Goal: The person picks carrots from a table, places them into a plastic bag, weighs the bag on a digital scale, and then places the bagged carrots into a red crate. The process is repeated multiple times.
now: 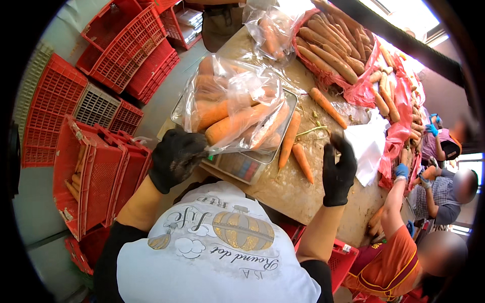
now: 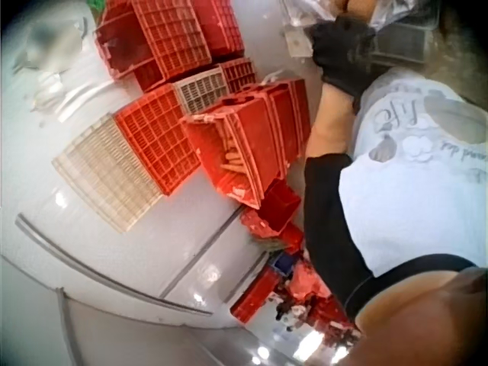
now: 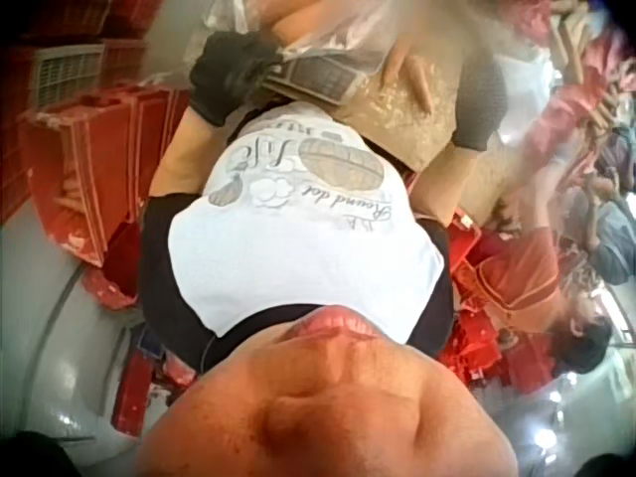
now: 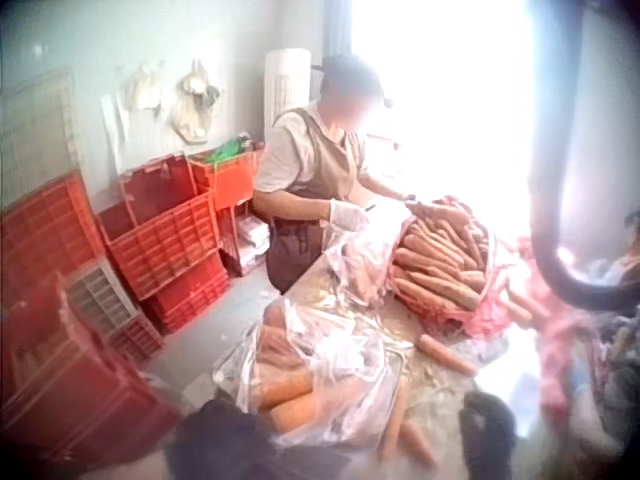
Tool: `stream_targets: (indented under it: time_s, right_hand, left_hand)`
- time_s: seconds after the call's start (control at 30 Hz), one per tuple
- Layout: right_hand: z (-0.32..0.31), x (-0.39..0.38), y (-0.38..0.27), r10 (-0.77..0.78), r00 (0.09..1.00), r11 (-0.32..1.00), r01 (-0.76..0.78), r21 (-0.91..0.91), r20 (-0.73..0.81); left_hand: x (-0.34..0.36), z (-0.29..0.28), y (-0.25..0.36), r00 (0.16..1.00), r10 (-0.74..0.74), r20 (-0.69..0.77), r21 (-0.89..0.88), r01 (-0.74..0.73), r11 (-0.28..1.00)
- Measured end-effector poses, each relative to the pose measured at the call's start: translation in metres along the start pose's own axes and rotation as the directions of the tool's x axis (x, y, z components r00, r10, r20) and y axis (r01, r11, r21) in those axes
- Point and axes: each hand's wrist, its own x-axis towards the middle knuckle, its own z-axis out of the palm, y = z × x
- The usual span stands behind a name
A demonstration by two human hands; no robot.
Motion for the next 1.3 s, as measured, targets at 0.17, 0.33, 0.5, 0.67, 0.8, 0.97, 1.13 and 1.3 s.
stream_targets:
  time_s: [0.17,0.33,0.5,0.67,0.8,0.97,1.13,1.3]
  right_hand:
    - [0.072,0.033,-0.166,-0.683,0.656,0.728,0.577,0.37,0.32]
    - [0.103,0.039,-0.11,-0.237,0.61,0.789,0.575,-0.217,0.756]
    - [0.06,0.034,-0.061,0.251,0.654,0.802,0.272,-0.532,0.713]
    - [0.029,0.035,-0.089,0.157,0.807,0.687,0.326,-0.649,0.57]
    - [0.007,0.047,-0.155,0.044,0.893,0.815,0.226,-0.533,0.447]
    - [0.002,0.039,-0.197,-0.242,0.935,0.947,0.286,-0.148,0.26]
    - [-0.001,0.032,-0.181,-0.11,0.983,0.993,0.114,-0.018,0.146]
    - [-0.017,0.011,-0.145,-0.086,0.985,0.995,0.093,-0.041,0.153]
  left_hand:
    - [0.022,0.011,0.002,0.899,0.437,-0.029,-0.124,-0.437,0.891]
    - [0.02,0.015,-0.014,0.917,0.397,0.033,-0.389,-0.355,0.85]
    - [0.017,0.032,-0.019,0.957,0.283,-0.071,-0.385,-0.288,0.877]
    - [0.036,0.031,0.0,0.984,0.174,-0.046,-0.3,-0.18,0.937]
    - [0.063,0.036,0.004,0.988,0.149,0.035,-0.125,-0.144,0.982]
    - [0.129,0.041,0.028,0.932,0.15,0.329,-0.127,-0.114,0.985]
    - [0.137,0.063,0.046,0.888,0.31,0.339,0.271,-0.408,0.872]
    - [0.13,0.076,0.032,0.977,0.153,0.147,-0.163,-0.129,0.978]
